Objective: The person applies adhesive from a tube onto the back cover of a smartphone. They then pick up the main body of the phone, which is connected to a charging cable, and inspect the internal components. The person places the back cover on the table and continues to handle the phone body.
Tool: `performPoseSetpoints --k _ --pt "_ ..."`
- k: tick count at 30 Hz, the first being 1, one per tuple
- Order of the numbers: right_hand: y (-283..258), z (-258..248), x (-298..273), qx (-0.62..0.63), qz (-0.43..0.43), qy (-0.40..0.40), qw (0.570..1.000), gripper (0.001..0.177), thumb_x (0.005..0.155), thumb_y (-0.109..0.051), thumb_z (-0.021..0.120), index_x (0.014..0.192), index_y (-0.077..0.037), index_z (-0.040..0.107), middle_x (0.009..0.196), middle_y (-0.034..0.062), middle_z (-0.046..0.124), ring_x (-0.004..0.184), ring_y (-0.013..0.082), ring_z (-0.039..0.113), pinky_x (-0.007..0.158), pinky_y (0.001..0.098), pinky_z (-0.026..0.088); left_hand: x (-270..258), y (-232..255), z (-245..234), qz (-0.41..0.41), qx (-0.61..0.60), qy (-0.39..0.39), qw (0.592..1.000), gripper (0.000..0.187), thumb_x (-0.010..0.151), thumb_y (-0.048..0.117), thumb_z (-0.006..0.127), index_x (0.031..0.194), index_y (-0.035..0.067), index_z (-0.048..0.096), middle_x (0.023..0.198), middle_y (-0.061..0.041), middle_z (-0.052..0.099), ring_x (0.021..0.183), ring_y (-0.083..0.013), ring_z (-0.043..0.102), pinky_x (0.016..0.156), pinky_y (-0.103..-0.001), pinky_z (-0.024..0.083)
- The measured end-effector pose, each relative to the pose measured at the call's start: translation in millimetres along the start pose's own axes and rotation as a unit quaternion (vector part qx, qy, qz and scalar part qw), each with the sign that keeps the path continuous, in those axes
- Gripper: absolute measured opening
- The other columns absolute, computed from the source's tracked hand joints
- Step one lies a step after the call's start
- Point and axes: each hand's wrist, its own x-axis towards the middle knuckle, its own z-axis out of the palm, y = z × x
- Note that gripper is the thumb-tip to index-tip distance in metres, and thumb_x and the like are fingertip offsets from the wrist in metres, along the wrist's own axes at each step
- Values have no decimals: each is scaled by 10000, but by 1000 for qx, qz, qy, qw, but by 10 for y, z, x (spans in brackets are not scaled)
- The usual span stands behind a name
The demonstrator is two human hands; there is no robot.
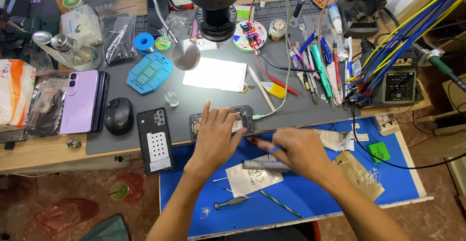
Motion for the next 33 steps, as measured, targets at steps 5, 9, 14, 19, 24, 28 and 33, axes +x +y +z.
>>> performPoseSetpoints --k 5,9,14,19,24,28,33 --pt "-49 302 -700 110 52 -167 979 182 867 -245 756 1046 -250 729 997 -76 787 865 232 758 593 427 563 212 32 -13 21 71 14 997 232 1045 244 624 1240 133 684 1005 -69 613 956 -281 567 1258 -546 301" --pt "35 582 -1085 106 87 -73 988 536 917 -544 763 568 -186 572 503 -37 571 444 158 520 447 363 388 312 59 41 9 97 -64 993 396 1043 402 604 1303 114 686 1017 -106 592 998 -300 552 1261 -574 263" --pt "-25 569 -1088 149 110 -61 981 109 908 -270 730 988 -228 670 937 -36 707 793 196 691 635 369 518 296 98 -34 14 102 -84 991 603 1002 592 578 1360 110 641 1071 -110 554 1084 -305 541 1286 -614 149" --pt "-67 616 -1067 170 93 -80 978 146 920 -255 730 1039 -261 815 1006 -69 863 869 182 821 674 365 606 272 108 -116 29 110 -95 989 698 967 689 560 1395 143 630 1116 -133 578 1121 -340 552 1267 -678 90" --pt "-196 462 -1044 177 129 -104 970 203 913 -336 776 1095 -273 712 1052 -72 702 887 181 753 619 378 562 272 146 -248 31 -5 -78 996 499 940 556 681 1252 167 684 1158 -118 566 1156 -321 544 1275 -670 37" --pt "-180 395 -1056 198 132 -70 969 268 948 -205 711 1211 -252 695 1091 -12 688 959 214 743 669 396 610 112 364 -426 71 -79 -5 994 149 946 176 765 1030 117 657 1086 -94 630 1086 -281 604 1229 -543 340" --pt "-69 414 -1085 147 77 11 986 327 911 -206 764 1236 -242 762 930 -49 728 663 143 669 520 314 506 -448 581 -204 97 -149 -19 984 187 1006 228 745 862 110 720 677 -31 654 601 -216 507 573 -386 340"
